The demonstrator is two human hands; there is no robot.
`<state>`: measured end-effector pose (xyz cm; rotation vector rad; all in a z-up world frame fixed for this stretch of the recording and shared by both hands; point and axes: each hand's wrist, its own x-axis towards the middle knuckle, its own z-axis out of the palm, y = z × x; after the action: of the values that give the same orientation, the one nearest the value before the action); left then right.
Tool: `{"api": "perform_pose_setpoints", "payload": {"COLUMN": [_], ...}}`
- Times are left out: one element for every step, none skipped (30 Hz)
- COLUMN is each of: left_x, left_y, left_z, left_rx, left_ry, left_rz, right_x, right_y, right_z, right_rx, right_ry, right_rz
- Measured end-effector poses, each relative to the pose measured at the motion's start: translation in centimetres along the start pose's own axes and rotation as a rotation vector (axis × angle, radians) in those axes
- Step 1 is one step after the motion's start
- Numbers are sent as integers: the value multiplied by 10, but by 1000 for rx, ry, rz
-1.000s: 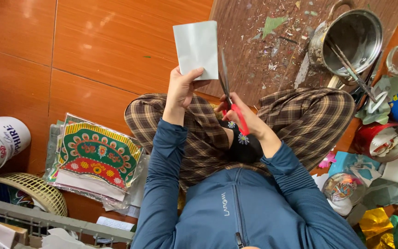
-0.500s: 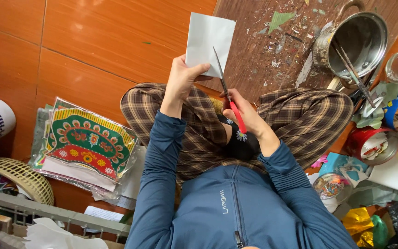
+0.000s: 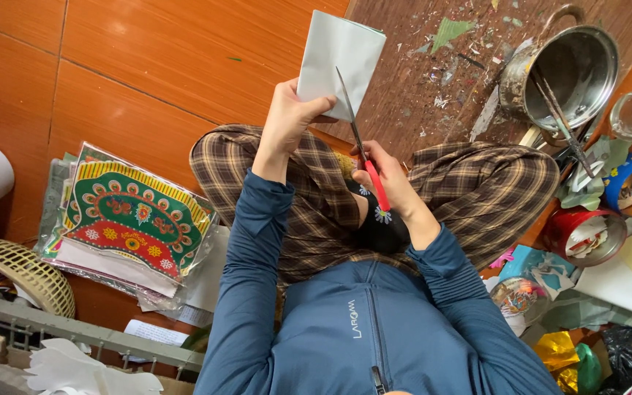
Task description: Folding and cutting paper to create decorative items
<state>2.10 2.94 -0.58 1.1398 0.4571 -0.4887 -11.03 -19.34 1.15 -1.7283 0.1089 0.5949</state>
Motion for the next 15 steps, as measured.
{"api": "perform_pose_setpoints", "payload": {"left_x": [-2, -4, -6, -5, -4, -3, -3, -2, -2, -3, -5, -6, -6, -7, -7], "left_y": [2, 5, 7, 7, 6, 6, 5, 4, 3, 5, 8, 10, 11, 11, 12], "left_z": [1, 2, 3, 2, 2, 2, 1, 0, 0, 0, 1, 1, 1, 2, 2], "left_rx": [-2, 7, 15, 13, -1, -14, -15, -15, -15, -16, -3, 10, 8, 5, 1], "left_ry": [2, -7, -15, -14, -19, -24, -22, -28, -33, -31, -37, -43, -40, -41, -42], "left_rz": [2, 2, 3, 6, 4, 1, 3, 2, 0, 2, 1, 0, 2, 0, -2], "right_x": [0, -1, -1, -1, -1, -1, -2, -2, -2, -2, -2, -2, -3, -4, -5], "right_y": [0, 0, 0, 7, 14, 21, 23, 24, 25, 22, 20, 17, 14, 10, 6], "right_z": [1, 2, 3, 6, 10, 13, 15, 16, 17, 18, 18, 19, 20, 21, 21], "right_rx": [-1, 3, 7, 5, 88, 171, 170, 200, 229, 228, 225, 221, 219, 202, 184], "right_ry": [-2, 12, 27, 25, 44, 64, 62, 72, 81, 78, 89, 100, 97, 109, 121], "right_rz": [-1, -6, -10, -12, -13, -13, -15, -23, -32, -32, -43, -54, -54, -55, -55]}}
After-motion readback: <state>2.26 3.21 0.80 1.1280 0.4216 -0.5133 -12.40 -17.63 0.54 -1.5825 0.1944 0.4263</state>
